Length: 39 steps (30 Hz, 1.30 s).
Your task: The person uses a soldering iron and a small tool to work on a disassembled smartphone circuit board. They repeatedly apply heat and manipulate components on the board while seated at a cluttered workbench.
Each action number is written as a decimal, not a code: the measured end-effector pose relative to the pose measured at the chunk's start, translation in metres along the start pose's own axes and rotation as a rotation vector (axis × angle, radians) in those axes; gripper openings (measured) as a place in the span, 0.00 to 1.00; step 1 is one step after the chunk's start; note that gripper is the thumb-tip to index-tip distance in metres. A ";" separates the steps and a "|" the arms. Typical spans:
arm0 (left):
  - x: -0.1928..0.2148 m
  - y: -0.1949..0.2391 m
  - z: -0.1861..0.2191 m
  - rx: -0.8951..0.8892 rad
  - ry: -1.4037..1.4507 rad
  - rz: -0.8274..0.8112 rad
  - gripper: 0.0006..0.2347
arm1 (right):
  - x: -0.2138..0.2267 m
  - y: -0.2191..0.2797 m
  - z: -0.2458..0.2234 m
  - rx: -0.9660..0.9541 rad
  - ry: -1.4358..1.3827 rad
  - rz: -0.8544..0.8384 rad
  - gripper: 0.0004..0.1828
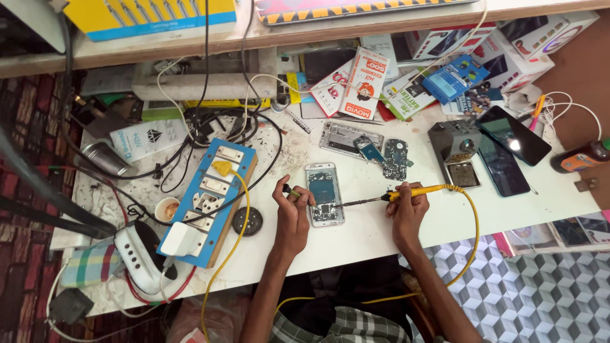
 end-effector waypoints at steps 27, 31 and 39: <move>-0.002 0.000 -0.003 -0.040 0.007 -0.071 0.16 | 0.010 -0.003 0.014 -0.040 -0.175 0.038 0.13; -0.005 0.002 -0.004 -0.031 -0.027 -0.053 0.16 | 0.009 -0.005 0.010 -0.051 -0.241 0.024 0.14; -0.002 0.003 -0.001 -0.100 -0.035 -0.016 0.17 | 0.010 0.006 -0.009 -0.079 -0.055 0.175 0.14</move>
Point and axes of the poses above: each hand's wrist, its own y-axis away from the middle knuckle, its own x-axis out of the back of the hand, z = x × y, the point moved 5 cm from there along -y, towards the middle knuckle, and after that the axes turned 1 degree about y, right-handed, at the moved point
